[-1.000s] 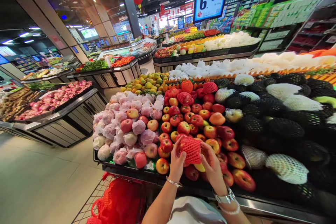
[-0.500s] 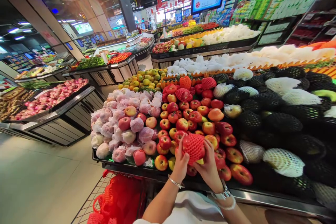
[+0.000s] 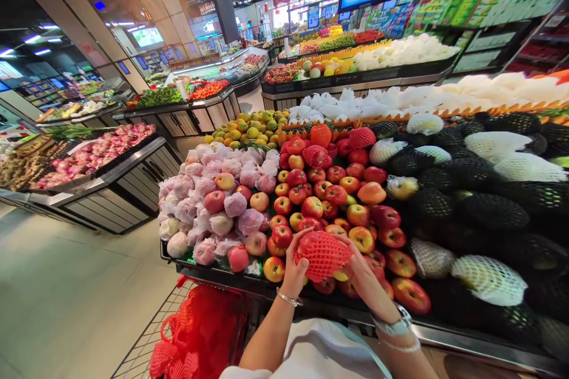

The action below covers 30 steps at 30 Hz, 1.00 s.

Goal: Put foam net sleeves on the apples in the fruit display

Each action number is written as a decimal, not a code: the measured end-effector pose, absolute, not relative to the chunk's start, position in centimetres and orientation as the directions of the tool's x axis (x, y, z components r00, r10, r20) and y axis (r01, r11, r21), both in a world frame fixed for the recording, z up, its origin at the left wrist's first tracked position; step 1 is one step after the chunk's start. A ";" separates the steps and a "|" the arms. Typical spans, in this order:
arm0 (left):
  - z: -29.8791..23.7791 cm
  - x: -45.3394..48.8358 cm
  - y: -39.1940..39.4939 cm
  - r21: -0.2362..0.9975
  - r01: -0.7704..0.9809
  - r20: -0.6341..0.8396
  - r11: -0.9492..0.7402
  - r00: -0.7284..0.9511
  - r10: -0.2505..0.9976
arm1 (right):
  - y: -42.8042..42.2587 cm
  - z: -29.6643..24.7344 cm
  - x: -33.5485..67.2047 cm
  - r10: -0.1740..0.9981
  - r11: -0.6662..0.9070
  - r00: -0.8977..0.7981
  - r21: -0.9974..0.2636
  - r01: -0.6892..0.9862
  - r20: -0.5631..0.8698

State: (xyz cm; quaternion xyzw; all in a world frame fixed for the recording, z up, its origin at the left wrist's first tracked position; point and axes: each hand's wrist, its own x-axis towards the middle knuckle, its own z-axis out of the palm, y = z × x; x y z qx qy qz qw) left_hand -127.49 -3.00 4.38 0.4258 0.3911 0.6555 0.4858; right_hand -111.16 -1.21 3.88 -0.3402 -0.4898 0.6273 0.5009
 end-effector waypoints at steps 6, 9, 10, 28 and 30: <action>6.9 -129.3 -2.6 0.956 0.109 0.257 -0.271 0.133 0.957 | -1.9 3.6 -112.0 0.882 -0.363 -0.447 -0.823 -0.436 -0.153; 7.4 -129.6 -2.3 0.941 0.267 0.195 -0.209 0.081 0.978 | -2.2 2.9 -113.1 0.905 -0.396 -0.356 -0.762 -0.512 -0.232; 7.5 -129.6 -2.3 0.926 0.309 0.207 -0.216 0.060 0.976 | -2.2 2.7 -113.4 0.912 -0.396 -0.329 -0.741 -0.543 -0.247; 4.7 -129.3 -2.8 0.894 0.234 0.365 -0.383 0.116 0.924 | -2.2 4.0 -113.4 0.953 -0.264 -0.273 -0.811 -0.522 -0.135; 4.3 -129.3 -2.8 0.906 0.226 0.358 -0.358 0.041 0.933 | -2.3 4.0 -113.5 0.931 -0.312 -0.334 -0.791 -0.526 -0.146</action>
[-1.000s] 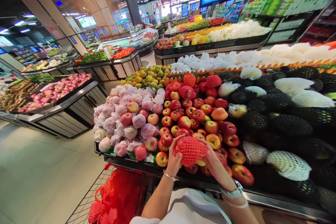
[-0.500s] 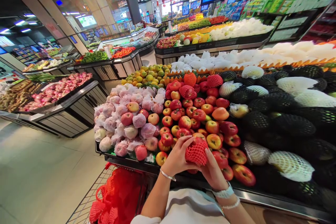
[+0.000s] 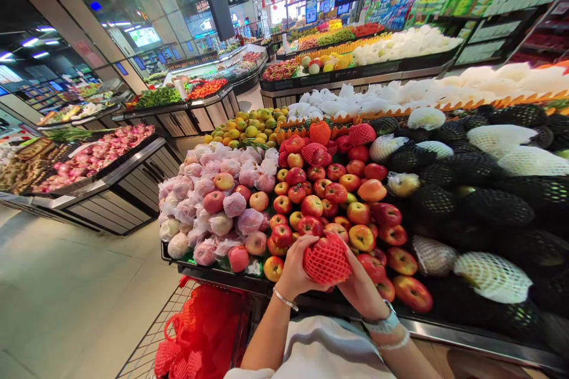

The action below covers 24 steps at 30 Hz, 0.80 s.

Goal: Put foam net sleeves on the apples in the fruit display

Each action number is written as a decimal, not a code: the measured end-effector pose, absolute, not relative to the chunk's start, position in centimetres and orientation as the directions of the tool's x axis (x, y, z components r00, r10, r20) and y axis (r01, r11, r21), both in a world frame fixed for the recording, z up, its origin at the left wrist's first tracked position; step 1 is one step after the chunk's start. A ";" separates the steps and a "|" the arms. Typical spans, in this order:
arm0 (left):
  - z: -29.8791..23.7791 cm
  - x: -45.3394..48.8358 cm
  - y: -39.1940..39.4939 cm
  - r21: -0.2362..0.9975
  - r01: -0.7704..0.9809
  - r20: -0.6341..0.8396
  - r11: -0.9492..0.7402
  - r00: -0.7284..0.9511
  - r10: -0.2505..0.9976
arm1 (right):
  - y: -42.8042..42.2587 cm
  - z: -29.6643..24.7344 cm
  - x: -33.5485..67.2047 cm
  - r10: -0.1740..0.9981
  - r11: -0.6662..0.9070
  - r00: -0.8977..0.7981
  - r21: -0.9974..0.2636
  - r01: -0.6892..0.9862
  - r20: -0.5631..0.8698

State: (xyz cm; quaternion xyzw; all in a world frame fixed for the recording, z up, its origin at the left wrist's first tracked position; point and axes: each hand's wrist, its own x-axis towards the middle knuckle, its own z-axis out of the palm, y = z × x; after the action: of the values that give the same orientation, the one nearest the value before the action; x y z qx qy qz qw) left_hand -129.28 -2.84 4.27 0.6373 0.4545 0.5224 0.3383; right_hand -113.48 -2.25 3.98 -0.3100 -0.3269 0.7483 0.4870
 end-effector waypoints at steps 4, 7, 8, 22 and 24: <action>3.9 -129.5 -2.8 0.914 0.246 0.336 -0.324 -0.010 0.942 | -2.5 3.5 -113.9 0.888 -0.414 -0.414 -0.736 -0.536 -0.199; 4.0 -129.7 -2.8 0.899 0.285 0.342 -0.331 0.012 0.940 | -2.5 2.9 -114.2 0.889 -0.413 -0.419 -0.721 -0.556 -0.186; 4.0 -129.7 -2.8 0.896 0.297 0.341 -0.331 0.018 0.940 | -2.5 2.8 -114.2 0.891 -0.407 -0.418 -0.722 -0.560 -0.179; 2.9 -128.9 -1.9 0.886 0.172 0.459 -0.430 -0.196 0.867 | -0.5 4.1 -112.8 0.910 -0.414 -0.315 -0.642 -0.645 -0.270; 2.8 -130.4 -1.9 0.885 0.183 0.466 -0.429 -0.317 0.826 | 2.1 4.6 -111.3 0.955 -0.296 -0.202 -0.744 -0.600 -0.217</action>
State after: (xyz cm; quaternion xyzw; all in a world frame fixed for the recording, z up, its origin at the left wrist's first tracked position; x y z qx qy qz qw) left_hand -130.39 -1.92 2.75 0.5308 0.4751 0.6578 0.2446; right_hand -111.32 2.14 4.62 -0.3398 -0.2615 0.7297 0.5326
